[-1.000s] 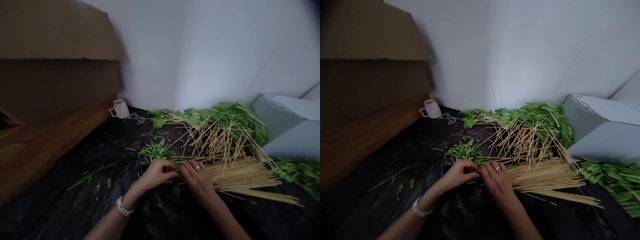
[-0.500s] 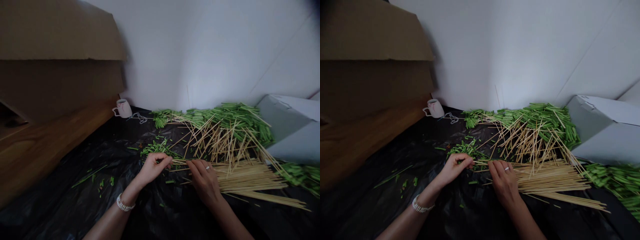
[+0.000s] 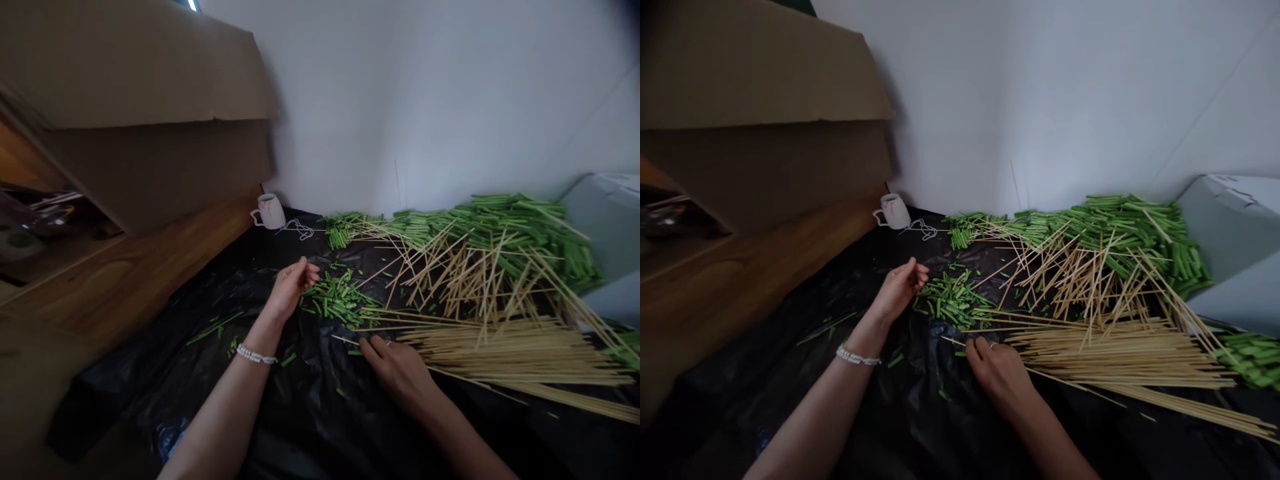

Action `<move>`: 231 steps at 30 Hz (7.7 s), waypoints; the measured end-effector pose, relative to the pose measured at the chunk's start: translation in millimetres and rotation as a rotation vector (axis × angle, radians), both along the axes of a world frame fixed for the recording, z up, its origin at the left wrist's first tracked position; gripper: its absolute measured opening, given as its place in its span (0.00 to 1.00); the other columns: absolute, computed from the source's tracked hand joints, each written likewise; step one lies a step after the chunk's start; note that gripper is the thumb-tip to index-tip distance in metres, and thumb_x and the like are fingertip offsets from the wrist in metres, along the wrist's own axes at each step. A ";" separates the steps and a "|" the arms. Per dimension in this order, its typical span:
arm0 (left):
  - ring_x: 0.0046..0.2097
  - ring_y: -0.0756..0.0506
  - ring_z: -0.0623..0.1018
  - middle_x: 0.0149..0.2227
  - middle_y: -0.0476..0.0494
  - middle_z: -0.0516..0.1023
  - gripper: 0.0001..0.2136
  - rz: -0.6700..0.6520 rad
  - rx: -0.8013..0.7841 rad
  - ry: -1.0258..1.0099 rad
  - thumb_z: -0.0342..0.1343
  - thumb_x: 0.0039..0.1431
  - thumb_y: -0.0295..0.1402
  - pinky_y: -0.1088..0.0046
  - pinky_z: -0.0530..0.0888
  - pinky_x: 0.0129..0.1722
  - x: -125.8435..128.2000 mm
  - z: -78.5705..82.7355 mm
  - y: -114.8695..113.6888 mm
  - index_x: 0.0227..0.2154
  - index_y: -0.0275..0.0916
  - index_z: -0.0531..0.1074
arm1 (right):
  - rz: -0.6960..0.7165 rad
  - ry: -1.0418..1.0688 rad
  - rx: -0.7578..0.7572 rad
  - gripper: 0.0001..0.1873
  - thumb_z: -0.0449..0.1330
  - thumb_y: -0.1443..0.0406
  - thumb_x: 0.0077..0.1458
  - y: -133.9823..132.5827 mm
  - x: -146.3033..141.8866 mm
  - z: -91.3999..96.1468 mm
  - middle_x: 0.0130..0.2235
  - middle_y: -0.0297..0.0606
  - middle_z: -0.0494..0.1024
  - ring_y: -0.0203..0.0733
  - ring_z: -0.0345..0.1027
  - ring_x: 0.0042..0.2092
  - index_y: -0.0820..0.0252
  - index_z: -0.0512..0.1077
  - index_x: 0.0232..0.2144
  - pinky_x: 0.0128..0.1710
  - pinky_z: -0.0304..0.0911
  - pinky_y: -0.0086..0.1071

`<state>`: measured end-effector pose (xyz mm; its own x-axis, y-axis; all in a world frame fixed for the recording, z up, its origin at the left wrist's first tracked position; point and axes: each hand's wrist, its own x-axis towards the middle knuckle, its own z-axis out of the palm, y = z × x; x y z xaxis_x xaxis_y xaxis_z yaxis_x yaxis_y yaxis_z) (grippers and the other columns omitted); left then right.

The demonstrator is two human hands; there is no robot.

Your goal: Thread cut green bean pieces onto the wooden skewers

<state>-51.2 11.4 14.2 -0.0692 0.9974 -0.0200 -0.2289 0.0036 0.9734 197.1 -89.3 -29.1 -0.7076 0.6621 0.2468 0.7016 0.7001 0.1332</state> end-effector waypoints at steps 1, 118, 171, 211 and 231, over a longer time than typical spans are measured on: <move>0.24 0.54 0.70 0.24 0.47 0.75 0.20 0.015 -0.035 -0.048 0.60 0.52 0.50 0.79 0.66 0.25 -6.8 3.8 3.1 0.27 0.34 0.76 | -0.011 -0.019 -0.023 0.19 0.54 0.76 0.55 0.3 -0.5 -0.4 0.35 0.39 0.77 0.36 0.69 0.29 0.62 0.71 0.48 0.26 0.54 0.31; 0.29 0.54 0.76 0.29 0.46 0.80 0.13 -0.369 -0.283 -0.162 0.72 0.40 0.32 0.79 0.71 0.33 24.0 -28.4 -49.1 0.30 0.35 0.79 | -0.141 0.296 0.399 0.20 0.50 0.77 0.56 -9.0 0.5 6.2 0.27 0.34 0.74 0.35 0.59 0.25 0.64 0.73 0.47 0.28 0.51 0.34; 0.42 0.43 0.71 0.36 0.43 0.73 0.03 -0.290 0.672 1.320 0.56 0.60 0.29 0.64 0.68 0.45 10.4 -42.1 -41.2 0.33 0.37 0.74 | -0.194 0.409 0.319 0.13 0.50 0.71 0.62 -5.1 -1.0 0.1 0.27 0.34 0.74 0.36 0.62 0.26 0.63 0.74 0.43 0.28 0.49 0.34; 0.32 0.53 0.76 0.29 0.47 0.79 0.12 -0.324 -0.181 -0.083 0.71 0.43 0.31 0.79 0.72 0.34 20.9 -25.5 -48.3 0.33 0.37 0.80 | -0.179 0.435 0.314 0.13 0.52 0.73 0.59 -6.4 -2.1 0.9 0.29 0.34 0.76 0.34 0.64 0.26 0.62 0.74 0.43 0.28 0.52 0.32; 0.29 0.55 0.72 0.28 0.50 0.77 0.09 -0.335 -0.147 -0.074 0.70 0.45 0.33 0.80 0.70 0.32 20.7 -30.7 -46.1 0.31 0.39 0.80 | -0.217 0.397 0.296 0.14 0.52 0.73 0.58 -7.0 -2.8 1.1 0.27 0.33 0.75 0.33 0.63 0.25 0.60 0.74 0.42 0.27 0.51 0.32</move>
